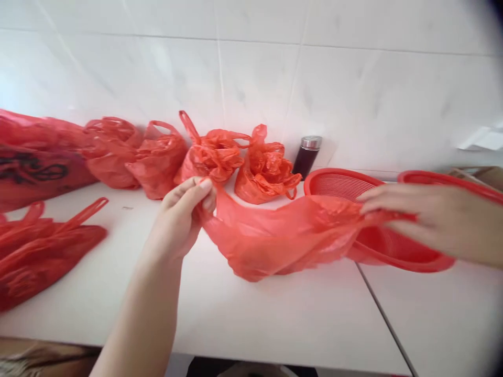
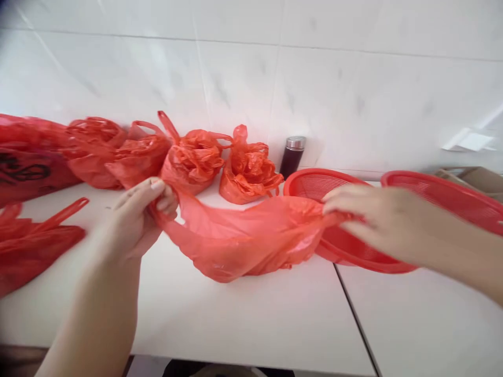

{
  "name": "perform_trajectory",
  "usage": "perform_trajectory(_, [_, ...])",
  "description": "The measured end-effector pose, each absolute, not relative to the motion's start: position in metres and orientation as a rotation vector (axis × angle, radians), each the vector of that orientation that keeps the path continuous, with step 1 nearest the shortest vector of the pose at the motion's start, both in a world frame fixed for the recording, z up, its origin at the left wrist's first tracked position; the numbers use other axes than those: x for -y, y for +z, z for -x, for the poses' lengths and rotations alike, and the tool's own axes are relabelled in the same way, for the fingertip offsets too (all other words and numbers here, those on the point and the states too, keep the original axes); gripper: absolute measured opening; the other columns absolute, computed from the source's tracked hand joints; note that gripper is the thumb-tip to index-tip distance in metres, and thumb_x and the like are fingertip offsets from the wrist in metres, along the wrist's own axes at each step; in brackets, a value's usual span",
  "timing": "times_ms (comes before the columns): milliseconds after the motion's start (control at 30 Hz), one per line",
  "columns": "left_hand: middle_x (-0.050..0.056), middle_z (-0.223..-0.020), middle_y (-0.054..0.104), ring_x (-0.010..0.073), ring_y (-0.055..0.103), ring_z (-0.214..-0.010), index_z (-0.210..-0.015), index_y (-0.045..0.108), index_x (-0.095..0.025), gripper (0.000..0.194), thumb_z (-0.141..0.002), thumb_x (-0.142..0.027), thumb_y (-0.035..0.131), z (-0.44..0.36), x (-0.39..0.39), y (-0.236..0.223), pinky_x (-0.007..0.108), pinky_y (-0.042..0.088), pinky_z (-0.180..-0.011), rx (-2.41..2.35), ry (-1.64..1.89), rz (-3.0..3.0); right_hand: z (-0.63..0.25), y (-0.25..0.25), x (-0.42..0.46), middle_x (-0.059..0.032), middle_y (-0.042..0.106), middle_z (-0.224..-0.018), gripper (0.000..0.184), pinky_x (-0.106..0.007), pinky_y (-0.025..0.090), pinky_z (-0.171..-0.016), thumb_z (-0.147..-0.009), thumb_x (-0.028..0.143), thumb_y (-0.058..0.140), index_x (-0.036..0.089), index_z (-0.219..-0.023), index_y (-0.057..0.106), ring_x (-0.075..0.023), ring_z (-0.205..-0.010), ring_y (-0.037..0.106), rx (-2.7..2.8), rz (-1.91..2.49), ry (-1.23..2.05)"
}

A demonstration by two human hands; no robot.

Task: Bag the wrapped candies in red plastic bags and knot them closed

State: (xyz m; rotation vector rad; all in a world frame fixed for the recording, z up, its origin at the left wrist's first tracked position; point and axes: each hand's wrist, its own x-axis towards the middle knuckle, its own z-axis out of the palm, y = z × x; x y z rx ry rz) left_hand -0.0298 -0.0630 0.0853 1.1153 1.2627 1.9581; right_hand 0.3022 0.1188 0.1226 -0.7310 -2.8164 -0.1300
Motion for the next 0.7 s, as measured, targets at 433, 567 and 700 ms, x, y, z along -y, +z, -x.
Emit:
perform_trajectory(433, [0.0, -0.084, 0.061, 0.0164, 0.065, -0.075, -0.118, 0.059, -0.023, 0.033, -0.086, -0.03, 0.064, 0.031, 0.036, 0.169, 0.028, 0.049, -0.065, -1.252, 1.55, -1.416, -0.227, 0.206, -0.096, 0.0022, 0.07, -0.081, 0.018, -0.025, 0.046, -0.065, -0.086, 0.017, 0.056, 0.021, -0.092, 0.072, -0.0114, -0.07, 0.064, 2.585, 0.58, 0.208])
perform_trajectory(567, [0.002, -0.087, 0.063, 0.016, 0.062, -0.072, -0.129, 0.054, -0.027, 0.056, -0.077, -0.034, 0.074, 0.025, 0.028, 0.167, 0.028, 0.051, -0.064, -1.344, 1.068, -1.5, -0.191, 0.205, -0.084, -0.001, 0.071, -0.083, 0.023, -0.025, 0.049, -0.066, -0.082, 0.005, 0.054, 0.017, -0.09, 0.072, -0.0119, -0.072, 0.064, 2.493, 0.325, 0.489])
perform_trajectory(700, [0.003, -0.092, 0.061, 0.0155, 0.059, -0.078, -0.113, 0.063, -0.025, 0.042, -0.074, -0.035, 0.076, 0.01, 0.016, 0.154, 0.025, 0.05, -0.062, -1.369, 0.858, -1.567, -0.153, 0.191, -0.068, -0.0002, 0.07, -0.09, 0.028, -0.026, 0.05, -0.072, -0.08, 0.001, 0.049, 0.017, -0.089, 0.069, -0.0123, -0.081, 0.063, 2.494, 0.049, 0.701])
